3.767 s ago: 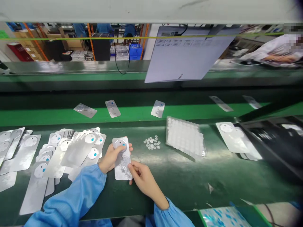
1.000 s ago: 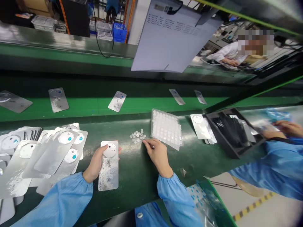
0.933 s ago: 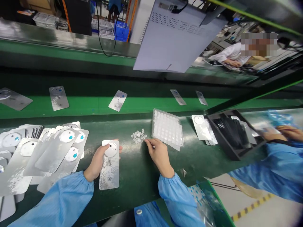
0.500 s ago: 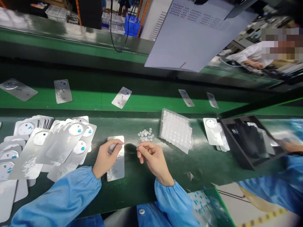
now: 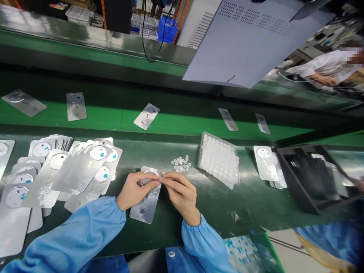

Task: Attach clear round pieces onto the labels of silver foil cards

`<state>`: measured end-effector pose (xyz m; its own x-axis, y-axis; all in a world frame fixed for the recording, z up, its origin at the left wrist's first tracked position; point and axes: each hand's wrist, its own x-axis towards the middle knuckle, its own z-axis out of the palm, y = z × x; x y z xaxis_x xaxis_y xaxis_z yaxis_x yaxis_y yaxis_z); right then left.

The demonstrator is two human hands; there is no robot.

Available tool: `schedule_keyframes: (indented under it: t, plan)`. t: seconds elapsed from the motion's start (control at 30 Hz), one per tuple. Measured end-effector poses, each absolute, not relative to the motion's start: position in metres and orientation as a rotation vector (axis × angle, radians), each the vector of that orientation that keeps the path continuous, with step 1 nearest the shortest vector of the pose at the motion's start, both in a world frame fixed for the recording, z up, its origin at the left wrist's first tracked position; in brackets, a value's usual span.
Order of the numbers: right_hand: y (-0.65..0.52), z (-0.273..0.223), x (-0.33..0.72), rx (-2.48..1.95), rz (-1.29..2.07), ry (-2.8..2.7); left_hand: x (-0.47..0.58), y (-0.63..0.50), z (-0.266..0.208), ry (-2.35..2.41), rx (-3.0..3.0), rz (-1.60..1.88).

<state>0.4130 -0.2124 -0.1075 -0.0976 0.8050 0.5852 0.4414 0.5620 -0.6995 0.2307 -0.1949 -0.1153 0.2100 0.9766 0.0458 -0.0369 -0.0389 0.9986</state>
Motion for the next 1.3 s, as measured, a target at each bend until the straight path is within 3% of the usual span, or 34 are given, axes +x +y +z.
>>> schedule_keyframes:
  t: [0.4,1.03,1.3]
  plan:
    - [-0.223,-0.096,0.405,-1.295,1.114,-1.332,0.231,-0.196,-0.114,1.067,1.404,1.095]
    - [-0.227,-0.094,0.403,-1.353,1.237,-1.345,0.231,-0.198,-0.107,1.040,1.408,1.094]
    - [-0.221,-0.085,0.404,-1.441,1.444,-1.168,0.230,-0.198,-0.111,1.042,1.472,1.126]
